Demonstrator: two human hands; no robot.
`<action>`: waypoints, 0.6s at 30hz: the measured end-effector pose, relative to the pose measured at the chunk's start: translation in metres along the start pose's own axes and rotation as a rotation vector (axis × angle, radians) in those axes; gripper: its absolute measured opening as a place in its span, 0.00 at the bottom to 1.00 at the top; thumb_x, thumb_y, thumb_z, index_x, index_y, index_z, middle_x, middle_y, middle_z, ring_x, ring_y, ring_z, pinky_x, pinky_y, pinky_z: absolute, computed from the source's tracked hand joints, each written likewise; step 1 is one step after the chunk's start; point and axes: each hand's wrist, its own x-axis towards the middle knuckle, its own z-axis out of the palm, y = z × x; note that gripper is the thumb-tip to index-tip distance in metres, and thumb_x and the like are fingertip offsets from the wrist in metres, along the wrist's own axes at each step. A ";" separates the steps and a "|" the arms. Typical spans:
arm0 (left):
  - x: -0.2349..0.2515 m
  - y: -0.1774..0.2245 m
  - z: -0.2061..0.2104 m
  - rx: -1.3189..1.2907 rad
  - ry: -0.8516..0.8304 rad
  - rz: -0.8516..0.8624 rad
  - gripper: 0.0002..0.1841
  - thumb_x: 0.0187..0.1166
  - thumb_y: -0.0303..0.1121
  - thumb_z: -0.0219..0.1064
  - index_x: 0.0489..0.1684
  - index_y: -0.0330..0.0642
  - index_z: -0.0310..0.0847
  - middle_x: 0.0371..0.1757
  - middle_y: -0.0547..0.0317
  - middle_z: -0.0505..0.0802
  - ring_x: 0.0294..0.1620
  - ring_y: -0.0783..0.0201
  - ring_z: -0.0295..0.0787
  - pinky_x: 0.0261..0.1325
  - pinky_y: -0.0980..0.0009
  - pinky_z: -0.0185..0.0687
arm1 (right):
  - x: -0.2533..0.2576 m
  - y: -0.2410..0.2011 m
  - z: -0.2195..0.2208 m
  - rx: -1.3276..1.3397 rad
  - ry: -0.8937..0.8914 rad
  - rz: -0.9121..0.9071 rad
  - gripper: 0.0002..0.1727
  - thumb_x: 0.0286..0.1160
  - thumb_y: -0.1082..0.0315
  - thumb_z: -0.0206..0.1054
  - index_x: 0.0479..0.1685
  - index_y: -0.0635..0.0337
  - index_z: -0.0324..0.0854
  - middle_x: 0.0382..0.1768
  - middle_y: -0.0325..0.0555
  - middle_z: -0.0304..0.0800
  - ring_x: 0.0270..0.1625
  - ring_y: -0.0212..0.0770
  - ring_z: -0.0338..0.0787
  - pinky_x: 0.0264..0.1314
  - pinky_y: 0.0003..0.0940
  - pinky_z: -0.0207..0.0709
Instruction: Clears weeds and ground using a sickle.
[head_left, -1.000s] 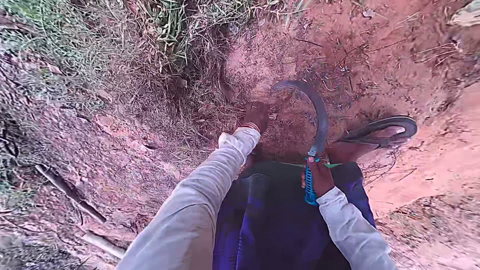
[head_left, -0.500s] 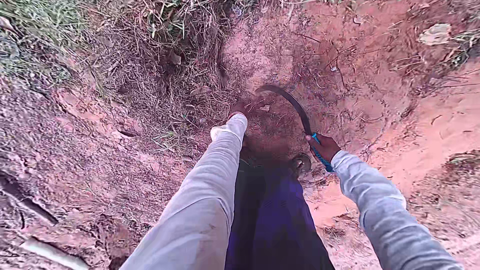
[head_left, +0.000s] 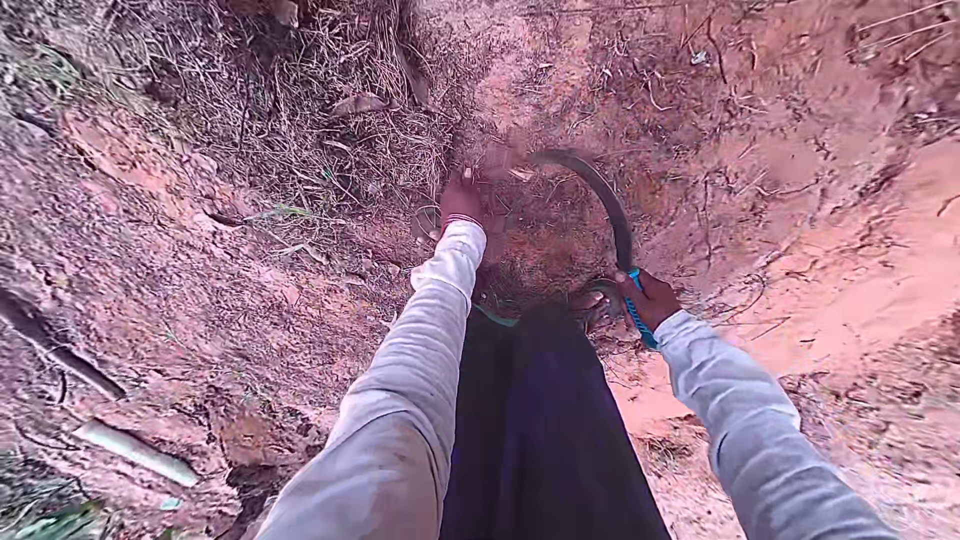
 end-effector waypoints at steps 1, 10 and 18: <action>-0.014 -0.003 -0.018 0.016 0.069 0.004 0.29 0.98 0.47 0.41 0.80 0.31 0.72 0.67 0.26 0.87 0.73 0.31 0.83 0.76 0.36 0.73 | -0.014 0.011 0.002 0.014 0.022 0.002 0.25 0.94 0.56 0.50 0.61 0.76 0.74 0.24 0.42 0.77 0.21 0.32 0.78 0.31 0.31 0.77; 0.056 0.005 -0.041 1.092 -0.117 0.831 0.41 0.69 0.29 0.80 0.88 0.52 0.70 0.99 0.50 0.51 0.99 0.38 0.34 0.78 0.12 0.20 | -0.055 -0.006 0.017 0.309 0.227 -0.143 0.23 0.87 0.51 0.49 0.47 0.66 0.75 0.14 0.25 0.73 0.12 0.21 0.75 0.17 0.21 0.75; 0.120 -0.018 -0.164 1.361 -0.299 0.799 0.31 0.72 0.14 0.68 0.77 0.48 0.80 0.84 0.38 0.76 0.85 0.25 0.65 0.80 0.24 0.55 | -0.044 -0.038 0.056 0.459 0.165 -0.160 0.16 0.89 0.57 0.48 0.43 0.61 0.73 0.15 0.23 0.75 0.13 0.20 0.77 0.18 0.17 0.76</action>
